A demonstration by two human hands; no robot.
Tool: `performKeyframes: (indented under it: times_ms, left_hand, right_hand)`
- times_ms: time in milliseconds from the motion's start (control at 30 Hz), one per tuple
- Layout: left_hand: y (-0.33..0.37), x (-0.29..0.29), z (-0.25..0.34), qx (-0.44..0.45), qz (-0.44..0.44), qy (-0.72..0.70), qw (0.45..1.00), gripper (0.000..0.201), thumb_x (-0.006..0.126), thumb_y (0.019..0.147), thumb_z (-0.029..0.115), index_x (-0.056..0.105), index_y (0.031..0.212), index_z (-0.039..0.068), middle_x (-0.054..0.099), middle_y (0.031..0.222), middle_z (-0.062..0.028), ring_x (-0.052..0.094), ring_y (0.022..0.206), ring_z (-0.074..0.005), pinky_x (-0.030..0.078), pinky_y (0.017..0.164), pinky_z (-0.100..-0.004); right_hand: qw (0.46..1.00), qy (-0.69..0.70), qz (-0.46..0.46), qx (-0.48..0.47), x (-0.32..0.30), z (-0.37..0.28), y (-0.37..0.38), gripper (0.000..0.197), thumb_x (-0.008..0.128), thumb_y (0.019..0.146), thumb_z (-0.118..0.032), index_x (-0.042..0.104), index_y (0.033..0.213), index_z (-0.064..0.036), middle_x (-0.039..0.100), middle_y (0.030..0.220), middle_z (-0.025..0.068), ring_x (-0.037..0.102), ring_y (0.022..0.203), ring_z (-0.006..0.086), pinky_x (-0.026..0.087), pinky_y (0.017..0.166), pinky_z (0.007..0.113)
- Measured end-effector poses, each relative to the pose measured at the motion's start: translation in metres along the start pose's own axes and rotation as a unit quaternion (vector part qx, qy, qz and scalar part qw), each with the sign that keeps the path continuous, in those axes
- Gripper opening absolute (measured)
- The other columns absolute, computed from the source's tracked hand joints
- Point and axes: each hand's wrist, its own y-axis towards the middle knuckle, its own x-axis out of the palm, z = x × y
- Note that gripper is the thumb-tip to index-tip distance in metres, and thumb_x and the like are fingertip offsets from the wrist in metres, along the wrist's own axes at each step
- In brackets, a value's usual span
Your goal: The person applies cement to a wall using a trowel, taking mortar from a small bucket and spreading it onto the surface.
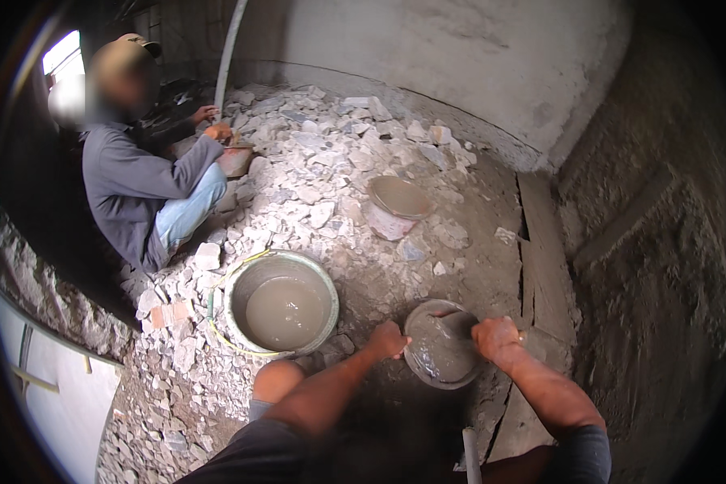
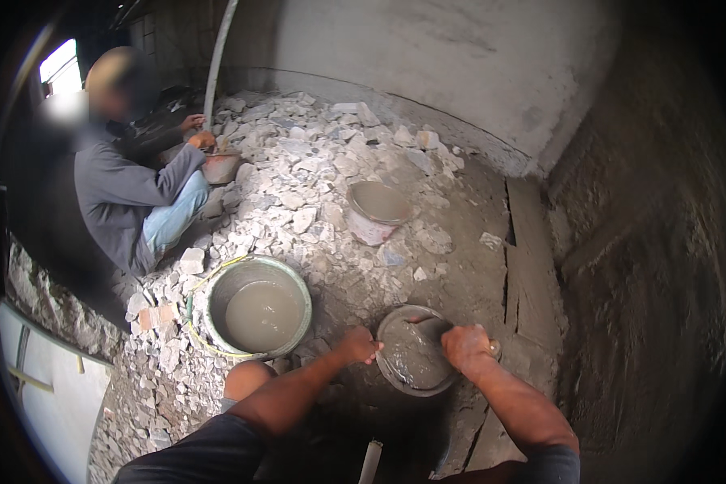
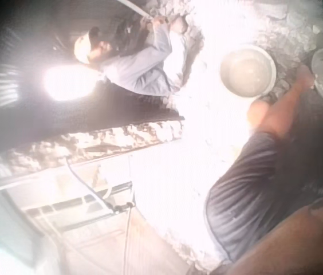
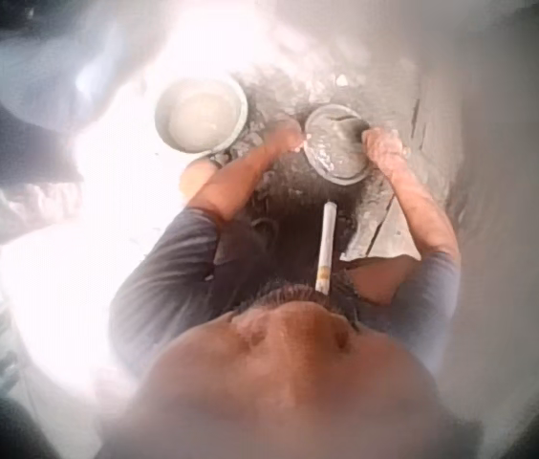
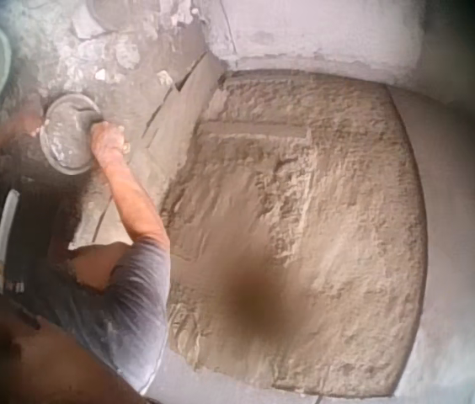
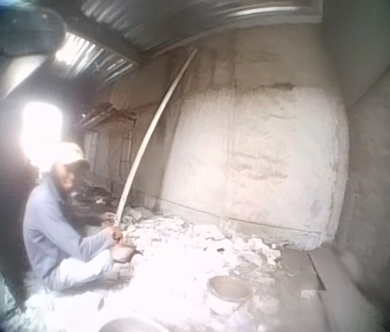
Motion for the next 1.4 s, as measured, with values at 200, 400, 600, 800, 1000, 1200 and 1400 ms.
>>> performKeyframes:
  times_ms: [200, 400, 600, 800, 1000, 1200, 1400]
  left_hand:
    - [-0.002, 0.006, -0.007, 0.003, 0.003, 0.018, 1.000, 0.046, 0.067, 0.093, 0.036, 0.072, 0.064, 0.001, 0.070, 0.060, -0.0118, 0.073, 0.063, -0.0253, 0.058, 0.076, -0.0417]
    - [-0.005, -0.003, -0.001, 0.061, 0.040, 0.063, 0.995, 0.037, 0.071, 0.088, 0.034, 0.074, 0.082, -0.003, 0.074, 0.083, -0.0205, 0.074, 0.081, -0.0364, 0.058, 0.081, -0.0474]
    - [-0.034, -0.033, 0.027, 0.071, 0.100, 0.168, 0.978, 0.029, 0.069, 0.084, 0.023, 0.073, 0.097, -0.002, 0.072, 0.109, -0.0277, 0.070, 0.105, -0.0437, 0.056, 0.087, -0.0538]
    - [-0.034, -0.044, 0.055, 0.192, 0.124, 0.153, 0.961, 0.039, 0.070, 0.081, 0.016, 0.069, 0.118, 0.004, 0.072, 0.111, -0.0227, 0.068, 0.109, -0.0420, 0.055, 0.091, -0.0512]
    - [-0.082, -0.065, 0.083, 0.198, 0.047, 0.180, 0.962, 0.038, 0.065, 0.080, 0.006, 0.064, 0.118, 0.004, 0.071, 0.113, -0.0234, 0.067, 0.111, -0.0421, 0.055, 0.089, -0.0536]
    - [-0.054, -0.028, 0.100, 0.308, 0.111, 0.056, 0.943, 0.025, 0.062, 0.077, 0.000, 0.065, 0.101, 0.003, 0.069, 0.101, -0.0253, 0.066, 0.104, -0.0465, 0.052, 0.086, -0.0564]
    - [-0.067, 0.008, 0.114, 0.327, 0.006, 0.038, 0.944, 0.025, 0.066, 0.079, -0.001, 0.063, 0.103, 0.001, 0.066, 0.108, -0.0264, 0.063, 0.112, -0.0462, 0.050, 0.086, -0.0546]
  right_hand:
    - [0.995, -0.050, 0.011, -0.088, 0.025, -0.030, 0.008, 0.024, 0.061, 0.093, -0.022, 0.081, 0.104, -0.0144, 0.078, 0.109, 0.0112, 0.077, 0.101, 0.0300, 0.060, 0.085, 0.045]
    - [0.998, 0.023, -0.038, -0.044, 0.038, -0.037, 0.033, 0.024, 0.060, 0.091, -0.016, 0.080, 0.105, -0.0113, 0.078, 0.106, 0.0151, 0.076, 0.102, 0.0345, 0.060, 0.088, 0.047]
    - [0.992, 0.046, 0.117, -0.032, 0.012, -0.035, 0.030, 0.023, 0.062, 0.088, -0.015, 0.077, 0.102, -0.0063, 0.076, 0.107, 0.0192, 0.076, 0.101, 0.0346, 0.060, 0.085, 0.047]
    - [0.970, 0.136, 0.197, -0.041, 0.039, -0.002, 0.026, 0.024, 0.065, 0.086, -0.015, 0.071, 0.106, -0.0029, 0.073, 0.110, 0.0214, 0.072, 0.103, 0.0384, 0.057, 0.092, 0.049]
    - [0.933, 0.097, 0.253, -0.238, 0.010, -0.006, -0.015, 0.025, 0.071, 0.080, -0.014, 0.067, 0.100, 0.0003, 0.069, 0.105, 0.0246, 0.067, 0.104, 0.0458, 0.053, 0.094, 0.050]
    - [0.949, 0.150, 0.275, 0.028, -0.026, 0.069, -0.053, 0.017, 0.065, 0.092, -0.015, 0.066, 0.102, -0.0024, 0.066, 0.102, 0.0218, 0.065, 0.101, 0.0421, 0.053, 0.089, 0.045]
    - [0.948, 0.120, 0.293, -0.041, -0.030, 0.110, -0.126, 0.042, 0.070, 0.083, -0.018, 0.062, 0.120, 0.0028, 0.065, 0.108, 0.0225, 0.063, 0.098, 0.0407, 0.051, 0.090, 0.045]
